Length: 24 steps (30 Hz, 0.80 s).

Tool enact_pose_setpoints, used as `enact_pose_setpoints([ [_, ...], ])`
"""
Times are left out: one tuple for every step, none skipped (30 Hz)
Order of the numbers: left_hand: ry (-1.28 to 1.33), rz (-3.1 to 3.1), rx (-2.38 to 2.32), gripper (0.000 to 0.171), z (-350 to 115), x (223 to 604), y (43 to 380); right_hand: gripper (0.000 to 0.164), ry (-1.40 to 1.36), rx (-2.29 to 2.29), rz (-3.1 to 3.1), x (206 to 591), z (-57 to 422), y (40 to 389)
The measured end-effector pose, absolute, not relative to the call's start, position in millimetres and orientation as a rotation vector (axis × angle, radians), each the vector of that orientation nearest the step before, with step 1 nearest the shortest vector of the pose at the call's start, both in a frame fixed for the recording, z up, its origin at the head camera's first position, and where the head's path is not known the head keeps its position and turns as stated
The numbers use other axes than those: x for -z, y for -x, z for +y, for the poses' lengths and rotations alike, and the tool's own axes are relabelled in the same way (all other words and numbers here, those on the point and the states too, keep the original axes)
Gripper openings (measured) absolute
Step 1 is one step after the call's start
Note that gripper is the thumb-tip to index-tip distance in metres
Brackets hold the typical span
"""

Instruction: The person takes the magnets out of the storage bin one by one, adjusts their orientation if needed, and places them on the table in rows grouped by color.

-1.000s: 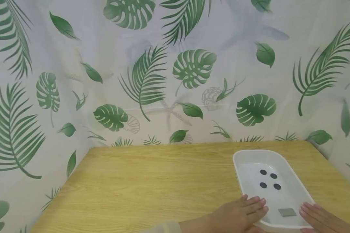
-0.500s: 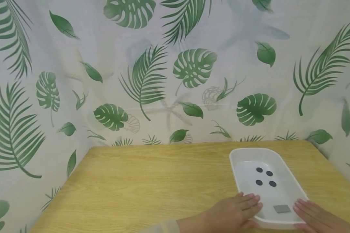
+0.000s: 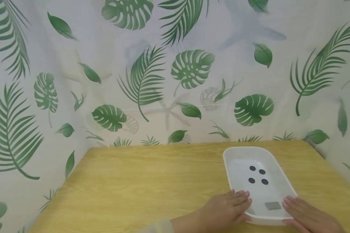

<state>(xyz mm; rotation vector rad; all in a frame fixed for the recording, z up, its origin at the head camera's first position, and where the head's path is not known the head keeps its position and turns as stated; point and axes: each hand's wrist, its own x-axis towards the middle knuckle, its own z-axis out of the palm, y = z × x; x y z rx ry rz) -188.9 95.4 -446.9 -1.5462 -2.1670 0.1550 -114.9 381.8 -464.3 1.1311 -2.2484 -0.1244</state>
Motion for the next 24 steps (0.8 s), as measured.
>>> enact_pose_setpoints([
  [1.548,-2.17,-0.147,0.048,94.5,446.9,189.2,0.05,-1.129,0.105,-2.254,464.5,380.7,114.2],
  [1.549,-2.169,-0.14,0.048,93.6,446.9,189.6,0.049,-1.1,0.075,-2.272,465.2,379.4,113.7],
  [1.544,-2.166,-0.145,0.047,92.8,446.9,189.7,0.048,-1.083,0.036,-2.273,466.6,378.4,113.9],
  [1.537,-2.159,-0.15,0.047,91.9,446.9,189.9,0.049,-1.06,-0.007,-2.283,467.6,377.2,114.0],
  [1.53,-2.152,-0.152,0.047,91.0,447.1,190.1,0.049,-1.037,-0.036,-2.284,468.7,375.7,114.4],
  [1.52,-2.142,-0.157,0.046,90.1,447.4,190.2,0.049,-1.018,-0.069,-2.277,469.6,373.8,114.7],
  [1.511,-2.131,-0.16,0.046,89.2,447.9,190.4,0.048,-1.0,-0.103,-2.265,470.6,371.6,115.1],
  [1.505,-2.124,-0.164,0.046,88.1,447.9,190.4,0.049,-0.993,-0.129,-2.249,471.3,369.7,115.4],
  [1.503,-2.125,-0.168,0.046,87.1,447.8,190.4,0.049,-1.003,-0.145,-2.229,471.7,367.7,115.6],
  [1.502,-2.124,-0.16,0.045,85.8,448.0,190.8,0.049,-1.024,-0.132,-2.216,471.4,365.9,115.6],
  [1.503,-2.127,-0.156,0.045,84.6,448.0,191.3,0.049,-1.054,-0.113,-2.192,471.0,364.2,115.9],
  [1.504,-2.129,-0.152,0.045,83.4,448.0,191.6,0.048,-1.074,-0.099,-2.179,470.6,362.7,116.0],
  [1.506,-2.133,-0.147,0.045,82.1,447.9,192.1,0.049,-1.094,-0.09,-2.162,470.4,361.3,116.6],
  [1.506,-2.137,-0.144,0.045,80.7,447.6,192.3,0.049,-1.114,-0.085,-2.143,470.1,359.8,117.4],
  [1.504,-2.136,-0.137,0.044,79.2,447.2,192.6,0.049,-1.129,-0.09,-2.124,469.8,358.2,118.6],
  [1.501,-2.136,-0.128,0.044,77.6,446.7,192.7,0.049,-1.136,-0.093,-2.11,469.3,356.5,119.6],
  [1.497,-2.136,-0.12,0.044,75.8,445.8,192.6,0.049,-1.136,-0.104,-2.1,468.9,354.7,120.6],
  [1.492,-2.14,-0.114,0.043,74.0,445.2,192.5,0.049,-1.131,-0.118,-2.093,468.9,352.8,121.5],
  [1.487,-2.143,-0.107,0.043,72.1,444.6,192.4,0.05,-1.125,-0.127,-2.091,468.6,350.8,122.2],
  [1.481,-2.147,-0.098,0.043,70.2,444.0,192.5,0.05,-1.112,-0.136,-2.097,468.6,348.9,122.7],
  [1.476,-2.152,-0.092,0.042,68.5,443.4,192.6,0.052,-1.1,-0.141,-2.105,468.9,347.2,123.0],
  [1.471,-2.156,-0.086,0.042,66.9,443.1,192.9,0.052,-1.083,-0.146,-2.12,469.3,345.6,123.1],
  [1.465,-2.156,-0.085,0.042,65.4,443.2,193.6,0.053,-1.071,-0.148,-2.128,469.9,344.4,123.5],
  [1.458,-2.155,-0.086,0.042,64.2,443.4,194.4,0.053,-1.052,-0.15,-2.14,470.5,343.1,124.2],
])
